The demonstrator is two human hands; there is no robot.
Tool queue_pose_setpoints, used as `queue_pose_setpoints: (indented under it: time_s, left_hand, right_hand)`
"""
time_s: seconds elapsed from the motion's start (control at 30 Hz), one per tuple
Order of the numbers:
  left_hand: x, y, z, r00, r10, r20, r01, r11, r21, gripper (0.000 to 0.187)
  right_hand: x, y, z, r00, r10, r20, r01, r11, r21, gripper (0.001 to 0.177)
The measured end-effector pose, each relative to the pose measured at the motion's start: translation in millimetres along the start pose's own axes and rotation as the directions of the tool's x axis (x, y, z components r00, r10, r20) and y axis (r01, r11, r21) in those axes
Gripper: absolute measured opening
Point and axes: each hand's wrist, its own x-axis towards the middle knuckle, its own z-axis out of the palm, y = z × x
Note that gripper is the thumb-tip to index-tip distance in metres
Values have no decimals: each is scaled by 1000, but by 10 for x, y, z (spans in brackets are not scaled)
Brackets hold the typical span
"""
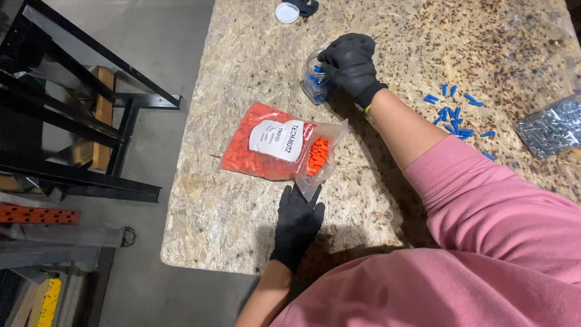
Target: The person sorts blue plastic anchors into a clear jar by hand and places orange plastic anchors into a red bag.
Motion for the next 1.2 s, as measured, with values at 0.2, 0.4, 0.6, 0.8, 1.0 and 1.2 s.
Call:
queue_pose_setpoints:
  time_s: [0.2,0.4,0.6,0.8,1.0,1.2]
  left_hand:
    - [43,48,-123,993,-98,-63,89,987,-136,56]
    - [-10,-6,28,997,-31,-74,28,999,-42,55]
    - [-39,44,56,962,75,-263,-66,997,45,49]
    - [-44,-39,93,994,-21,-103,8,992,-122,50]
    - [-51,-69,254,987,-42,-154,25,994,-111,48]
    - [21,17,-47,967,-18,-252,-2,997,-77,44]
  right_hand:
    - [-566,440,-604,952,-18,-306,109,953,282,19]
    - [-1395,610,-1211,925,183,334,-213,976,54,37]
    - [-1600,230,-1368,988,-39,150,-16,938,347,13]
    - [-1813,423,-1049,980,-70,187,23,970,242,6]
    - [-1937,372,-987,972,-38,232,7,991,135,14]
    - [-1274,-15,-1366,972,-74,223,20,972,235,14]
